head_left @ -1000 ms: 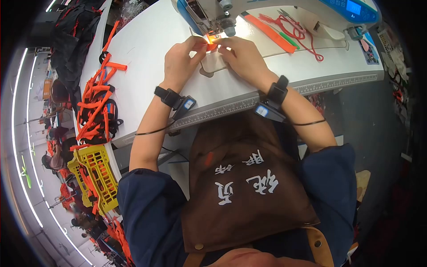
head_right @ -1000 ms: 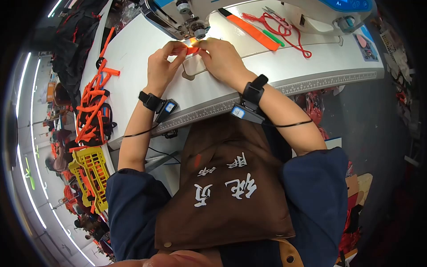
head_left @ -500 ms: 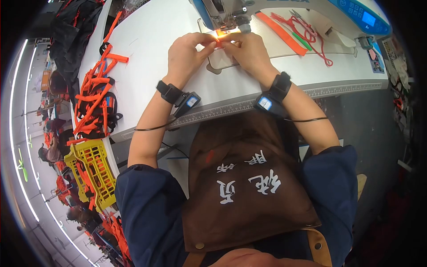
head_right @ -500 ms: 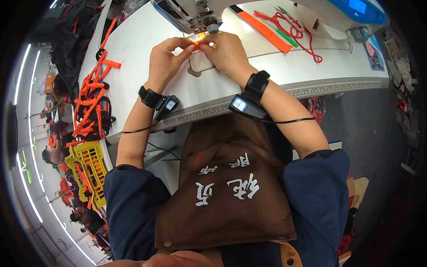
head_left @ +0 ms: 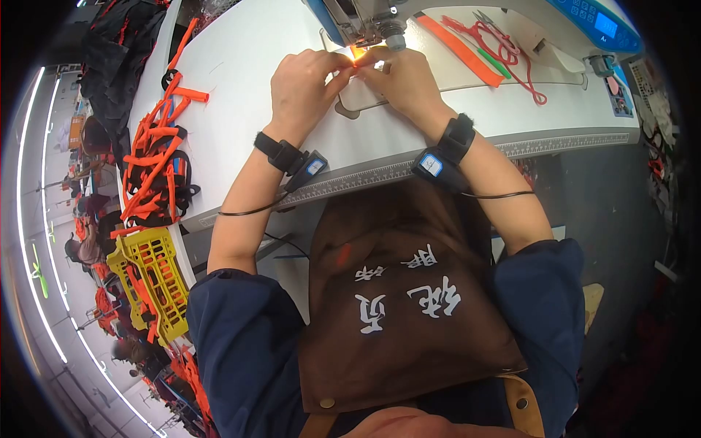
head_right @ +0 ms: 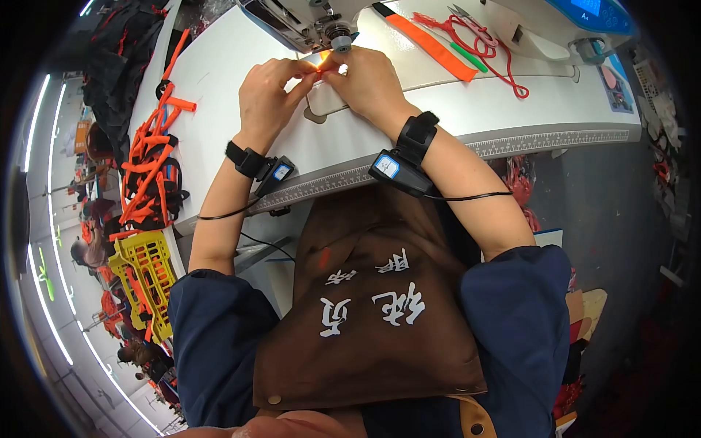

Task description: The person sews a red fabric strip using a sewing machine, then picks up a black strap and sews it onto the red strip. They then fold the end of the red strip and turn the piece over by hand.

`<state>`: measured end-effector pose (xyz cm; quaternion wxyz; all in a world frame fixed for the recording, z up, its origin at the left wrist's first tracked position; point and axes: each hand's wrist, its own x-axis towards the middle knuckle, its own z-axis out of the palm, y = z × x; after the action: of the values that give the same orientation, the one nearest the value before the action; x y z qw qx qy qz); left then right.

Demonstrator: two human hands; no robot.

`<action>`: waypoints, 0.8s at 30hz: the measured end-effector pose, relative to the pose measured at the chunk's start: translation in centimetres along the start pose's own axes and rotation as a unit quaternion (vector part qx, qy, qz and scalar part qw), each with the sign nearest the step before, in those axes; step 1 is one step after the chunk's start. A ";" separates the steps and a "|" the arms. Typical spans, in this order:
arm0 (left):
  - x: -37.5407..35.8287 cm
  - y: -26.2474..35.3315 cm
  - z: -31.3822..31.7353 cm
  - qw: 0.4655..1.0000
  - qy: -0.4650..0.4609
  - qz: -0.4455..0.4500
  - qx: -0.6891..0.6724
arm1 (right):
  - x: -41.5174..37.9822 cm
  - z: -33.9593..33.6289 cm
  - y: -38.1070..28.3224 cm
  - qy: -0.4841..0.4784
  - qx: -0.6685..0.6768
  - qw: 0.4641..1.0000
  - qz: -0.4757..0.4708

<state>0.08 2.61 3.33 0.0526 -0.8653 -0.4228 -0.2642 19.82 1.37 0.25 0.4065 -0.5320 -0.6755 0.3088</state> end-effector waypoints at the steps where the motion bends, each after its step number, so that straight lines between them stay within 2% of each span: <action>1: 0.0 0.0 0.0 1.000 -0.012 -0.005 -0.001 | 0.0 0.0 0.1 0.002 0.003 1.000 0.002; 6: -0.4 -0.3 0.5 0.998 -0.040 -0.041 -0.030 | 0.1 -0.3 -0.2 -0.017 0.000 1.000 0.022; 12: -0.4 -0.4 0.6 0.999 -0.019 -0.025 -0.017 | 0.0 -0.1 0.0 0.001 0.018 1.000 0.004; 24: -0.4 -0.9 0.7 0.999 -0.006 0.051 -0.003 | 0.2 -0.4 1.1 -0.036 -0.024 0.998 -0.045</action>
<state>-0.48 3.17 2.40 0.0613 -0.8875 -0.3776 -0.2569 20.64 1.86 -0.41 0.3825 -0.4992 -0.7204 0.2924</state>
